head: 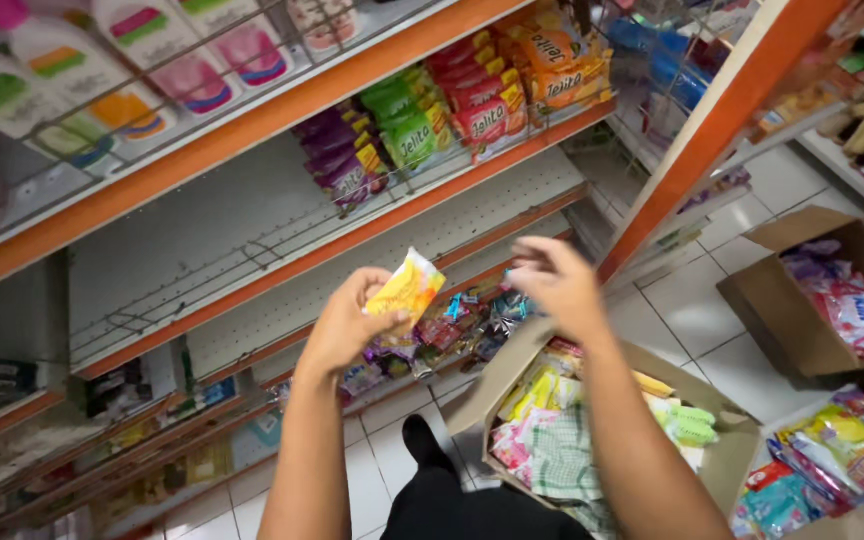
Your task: The person takes small product packets and a cloth from a cardboard box on the floor, scans some packets with a handheld barcode scanner, and places them onto convenience store shelves.
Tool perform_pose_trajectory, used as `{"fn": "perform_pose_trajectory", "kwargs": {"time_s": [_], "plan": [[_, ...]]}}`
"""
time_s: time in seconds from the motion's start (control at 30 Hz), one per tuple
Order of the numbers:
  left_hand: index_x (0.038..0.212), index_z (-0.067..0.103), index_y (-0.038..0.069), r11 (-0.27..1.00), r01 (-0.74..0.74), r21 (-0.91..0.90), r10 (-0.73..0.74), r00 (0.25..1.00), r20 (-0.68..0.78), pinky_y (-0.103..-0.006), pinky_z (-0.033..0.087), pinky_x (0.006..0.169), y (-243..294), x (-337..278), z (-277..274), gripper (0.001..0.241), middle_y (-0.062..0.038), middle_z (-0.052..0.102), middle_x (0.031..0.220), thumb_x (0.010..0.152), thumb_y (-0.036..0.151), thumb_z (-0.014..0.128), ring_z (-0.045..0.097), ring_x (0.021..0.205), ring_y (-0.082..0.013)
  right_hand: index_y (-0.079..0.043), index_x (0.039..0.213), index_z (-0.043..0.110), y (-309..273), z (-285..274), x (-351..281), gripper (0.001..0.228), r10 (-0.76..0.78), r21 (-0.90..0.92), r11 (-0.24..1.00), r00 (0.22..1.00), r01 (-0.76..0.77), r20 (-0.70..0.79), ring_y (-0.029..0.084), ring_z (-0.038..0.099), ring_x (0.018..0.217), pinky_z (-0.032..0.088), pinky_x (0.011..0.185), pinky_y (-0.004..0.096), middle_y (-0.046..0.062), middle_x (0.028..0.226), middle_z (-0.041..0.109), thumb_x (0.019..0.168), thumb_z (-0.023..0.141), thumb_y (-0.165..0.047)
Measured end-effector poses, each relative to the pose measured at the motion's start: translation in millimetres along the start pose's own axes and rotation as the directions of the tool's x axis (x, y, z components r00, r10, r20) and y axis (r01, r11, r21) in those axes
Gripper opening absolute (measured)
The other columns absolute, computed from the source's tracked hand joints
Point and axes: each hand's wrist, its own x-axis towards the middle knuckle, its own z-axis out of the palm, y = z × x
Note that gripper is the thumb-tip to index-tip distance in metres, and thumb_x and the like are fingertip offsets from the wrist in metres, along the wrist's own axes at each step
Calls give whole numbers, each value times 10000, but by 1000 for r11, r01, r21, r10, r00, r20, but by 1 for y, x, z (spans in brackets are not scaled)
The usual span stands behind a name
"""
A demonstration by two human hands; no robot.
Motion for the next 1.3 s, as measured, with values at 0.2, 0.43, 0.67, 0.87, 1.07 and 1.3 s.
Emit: {"fn": "perform_pose_trajectory", "kwargs": {"time_s": [0.2, 0.43, 0.67, 0.87, 1.07, 1.3], "plan": [[1228, 734, 59, 966, -52, 255, 48, 999, 21, -312, 466, 633, 44, -4, -46, 422, -38, 713, 937, 814, 112, 799, 570, 732, -141, -42, 1351, 590, -131, 127, 48, 630, -396, -278, 773, 776, 571, 492, 339, 631, 1216, 525, 1002, 427, 188, 1316, 630, 793, 840, -194], [1245, 647, 17, 915, -344, 212, 397, 863, -312, -318, 570, 853, 16, 2, -136, 406, -76, 740, 1062, 896, 186, 768, 696, 986, -173, -164, 1145, 729, -121, 227, 126, 346, -159, -585, 499, 731, 639, 663, 370, 694, 966, 537, 836, 471, 124, 1058, 744, 836, 797, -305], [1211, 647, -7, 661, -219, 718, 666, 612, -426, -441, 536, 914, -38, 0, -197, 360, -211, 703, 1139, 953, 240, 694, 683, 1060, -380, -49, 1364, 598, -60, 337, 266, 524, -375, -788, 286, 821, 544, 431, 390, 535, 1300, 395, 1096, 477, 239, 1388, 591, 924, 700, -315], [1132, 693, 34, 518, -281, 808, 752, 599, -274, -474, 479, 978, -61, 4, -205, 311, -173, 709, 1155, 894, 232, 723, 644, 1104, -376, -44, 1328, 613, -32, 390, 337, 489, -166, -898, 226, 923, 378, 347, 388, 555, 1254, 415, 1062, 475, 234, 1339, 609, 931, 696, -319], [1136, 690, 41, 434, -377, 818, 828, 525, -198, -481, 445, 1020, -55, -9, -205, 298, -171, 692, 1188, 875, 184, 720, 605, 1171, -382, -39, 1292, 628, -46, 416, 369, 458, -105, -905, 221, 931, 364, 349, 386, 575, 1207, 435, 1027, 474, 229, 1290, 627, 938, 692, -322], [1090, 703, 70, 492, -349, 798, 798, 548, -252, -464, 455, 1017, -53, -11, -202, 227, -130, 712, 1166, 897, 190, 706, 627, 1155, -335, -33, 1250, 646, -25, 437, 364, 424, -117, -872, 292, 919, 394, 376, 383, 599, 1152, 458, 987, 472, 223, 1232, 647, 946, 688, -327]]}}
